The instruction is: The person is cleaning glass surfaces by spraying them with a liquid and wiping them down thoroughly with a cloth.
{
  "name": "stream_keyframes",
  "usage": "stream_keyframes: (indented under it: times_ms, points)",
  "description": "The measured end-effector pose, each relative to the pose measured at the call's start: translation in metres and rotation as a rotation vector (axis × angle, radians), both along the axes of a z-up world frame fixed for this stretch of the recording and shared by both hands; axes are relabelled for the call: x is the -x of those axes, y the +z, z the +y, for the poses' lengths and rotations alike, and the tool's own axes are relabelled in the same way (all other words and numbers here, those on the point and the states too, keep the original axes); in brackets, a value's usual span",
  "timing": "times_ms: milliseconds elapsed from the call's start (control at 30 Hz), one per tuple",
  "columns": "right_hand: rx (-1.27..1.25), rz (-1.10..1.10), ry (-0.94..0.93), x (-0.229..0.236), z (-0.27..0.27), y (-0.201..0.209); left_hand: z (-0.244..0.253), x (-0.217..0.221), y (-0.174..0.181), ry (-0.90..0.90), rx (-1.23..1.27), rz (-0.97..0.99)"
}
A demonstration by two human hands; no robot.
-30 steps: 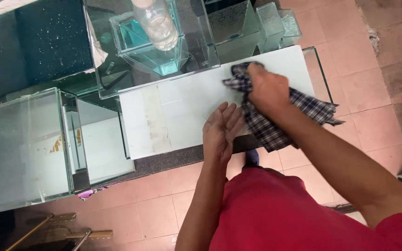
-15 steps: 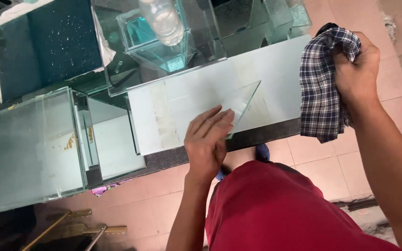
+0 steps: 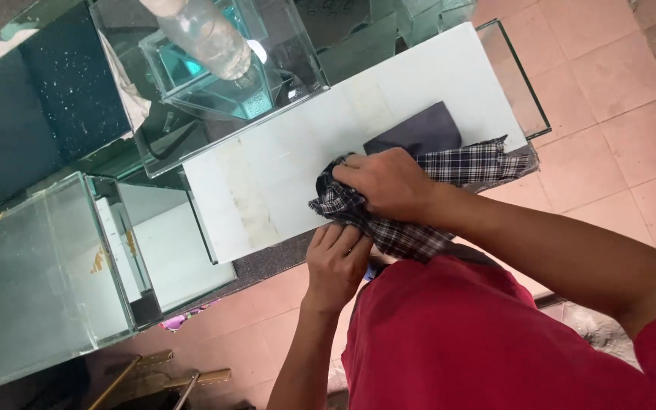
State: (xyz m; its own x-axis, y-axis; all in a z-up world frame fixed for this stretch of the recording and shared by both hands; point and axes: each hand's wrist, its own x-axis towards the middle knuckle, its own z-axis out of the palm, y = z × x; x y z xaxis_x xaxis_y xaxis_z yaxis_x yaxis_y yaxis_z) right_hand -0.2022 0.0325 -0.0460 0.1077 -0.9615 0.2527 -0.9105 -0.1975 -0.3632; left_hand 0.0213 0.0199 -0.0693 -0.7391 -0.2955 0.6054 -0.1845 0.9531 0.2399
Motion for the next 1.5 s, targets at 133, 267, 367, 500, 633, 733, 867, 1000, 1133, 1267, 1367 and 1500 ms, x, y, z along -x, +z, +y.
stream_keyframes:
  times_ms: [133, 267, 367, 500, 633, 733, 867, 1000, 1133, 1267, 1367, 1500]
  points:
    - [0.045, 0.121, -0.073, 0.016, -0.031, -0.027, 0.011, 0.012, 0.019, 0.097, 0.004, 0.076]
    - [0.027, 0.158, -0.134, 0.016, -0.032, -0.028, 0.011, 0.012, 0.018, 0.147, -0.019, 0.14]
    - [0.006, 0.098, 0.073, -0.006, -0.002, -0.023, 0.014, 0.007, -0.004, 0.156, -0.019, 0.133]
    - [0.11, 0.223, 0.148, 0.01, -0.006, -0.03, 0.02, 0.007, -0.009, 0.167, -0.062, 0.112]
    - [0.036, 0.307, -0.069, 0.052, -0.031, -0.036, 0.022, 0.016, 0.022, 0.201, -0.077, 0.17]
    - [0.08, 0.253, -0.011, 0.028, -0.024, -0.021, 0.019, 0.015, 0.009, 0.218, -0.066, 0.208]
    - [0.111, 0.152, 0.299, 0.002, -0.003, 0.009, 0.022, 0.003, -0.03, 0.233, -0.027, 0.164]
    - [-0.03, 0.216, -0.012, 0.049, -0.023, -0.01, 0.027, 0.014, 0.021, 0.252, -0.077, 0.197]
    - [-0.024, 0.041, -0.271, 0.11, -0.016, -0.006, 0.014, -0.003, 0.04, 0.33, -0.132, 0.281]
    - [0.123, -0.031, -0.528, 0.119, 0.015, 0.012, 0.0, -0.021, 0.047, 0.444, -0.53, 0.532]
    - [-0.09, 0.052, -0.42, 0.095, 0.034, 0.016, -0.017, -0.029, 0.054, 0.705, -1.016, 0.843]
    - [0.018, 0.063, -0.255, 0.096, 0.04, -0.008, -0.045, -0.051, 0.045, 0.81, -1.394, 1.028]
